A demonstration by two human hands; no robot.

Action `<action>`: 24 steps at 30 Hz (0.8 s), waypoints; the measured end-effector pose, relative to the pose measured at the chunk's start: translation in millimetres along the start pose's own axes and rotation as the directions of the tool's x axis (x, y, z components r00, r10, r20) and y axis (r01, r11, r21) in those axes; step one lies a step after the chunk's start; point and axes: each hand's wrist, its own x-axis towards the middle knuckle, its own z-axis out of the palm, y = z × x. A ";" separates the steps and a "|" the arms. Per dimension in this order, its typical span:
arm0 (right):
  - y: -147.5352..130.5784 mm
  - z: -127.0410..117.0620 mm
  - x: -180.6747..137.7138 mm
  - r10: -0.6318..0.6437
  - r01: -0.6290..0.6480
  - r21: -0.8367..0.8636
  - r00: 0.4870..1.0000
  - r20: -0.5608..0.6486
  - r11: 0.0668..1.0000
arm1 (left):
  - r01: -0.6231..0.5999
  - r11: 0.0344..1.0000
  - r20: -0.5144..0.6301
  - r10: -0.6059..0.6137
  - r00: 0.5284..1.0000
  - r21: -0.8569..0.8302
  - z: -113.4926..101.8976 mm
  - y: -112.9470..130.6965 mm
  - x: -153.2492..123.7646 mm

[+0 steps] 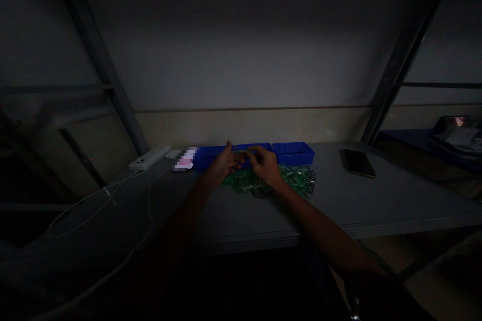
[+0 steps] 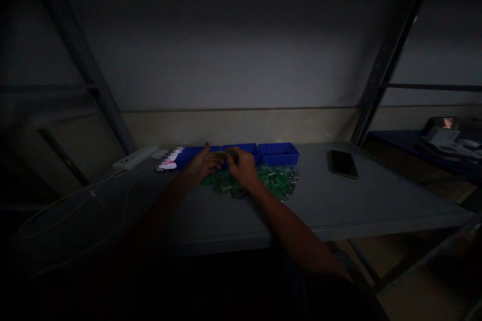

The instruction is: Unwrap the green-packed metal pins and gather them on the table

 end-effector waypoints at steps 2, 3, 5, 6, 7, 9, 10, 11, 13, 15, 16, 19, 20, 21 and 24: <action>-1.0 2.5 -2.2 -0.052 0.053 -0.030 0.997 0.054 0.998 | 0.007 1.000 -0.040 -0.007 0.999 0.007 -0.6 0.7 0.6; -0.9 3.7 -2.9 -0.076 0.079 -0.040 0.995 0.071 0.996 | -0.006 1.000 -0.077 0.008 0.997 0.027 -1.9 0.7 1.1; 0.4 5.7 -3.5 -0.104 0.109 -0.052 0.990 0.091 0.993 | -0.043 0.995 -0.171 0.057 0.984 0.088 -6.8 0.8 1.8; 1.2 6.3 -3.5 -0.105 0.111 -0.058 0.990 0.097 0.992 | -0.060 0.990 -0.223 0.088 0.971 0.127 -10.5 1.2 1.9; 2.2 6.6 -3.3 -0.097 0.104 -0.065 0.990 0.101 0.992 | -0.080 0.982 -0.277 0.125 0.953 0.169 -14.8 1.8 2.0; 3.9 6.4 -2.7 -0.066 0.074 -0.084 0.993 0.099 0.994 | -0.143 0.955 -0.391 0.239 0.889 0.259 -25.4 3.4 2.4; 4.7 6.0 -2.4 -0.049 0.059 -0.099 0.994 0.098 0.993 | -0.181 0.934 -0.445 0.309 0.841 0.307 -31.3 4.2 2.8; 5.3 5.6 -2.0 -0.034 0.046 -0.117 0.994 0.100 0.992 | -0.213 0.911 -0.492 0.374 0.787 0.352 -37.4 4.7 3.5; 6.4 5.1 -1.4 -0.013 0.031 -0.159 0.993 0.115 0.987 | -0.234 0.871 -0.554 0.461 0.694 0.432 -49.3 4.5 5.5; 7.2 5.3 -0.7 -0.003 0.032 -0.201 0.989 0.148 0.979 | -0.219 0.816 -0.561 0.537 0.630 0.536 -59.2 2.4 8.2; 7.7 5.7 -0.4 0.003 0.035 -0.219 0.986 0.169 0.975 | -0.203 0.771 -0.539 0.582 0.609 0.604 -62.8 0.6 9.6; 9.3 7.5 0.1 0.021 0.044 -0.269 0.972 0.233 0.962 | -0.133 0.573 -0.365 0.667 0.649 0.809 -64.9 -8.5 13.3; 9.8 8.1 0.1 0.030 0.044 -0.288 0.969 0.245 0.957 | -0.113 0.505 -0.298 0.659 0.690 0.856 -62.6 -12.8 14.4; 10.2 8.5 0.0 0.040 0.042 -0.308 0.966 0.256 0.951 | -0.097 0.448 -0.241 0.637 0.732 0.889 -58.9 -17.5 15.4; 10.6 8.8 -1.2 0.077 0.045 -0.362 0.946 0.316 0.931 | -0.055 0.349 -0.160 0.558 0.814 0.935 -43.8 -31.9 17.6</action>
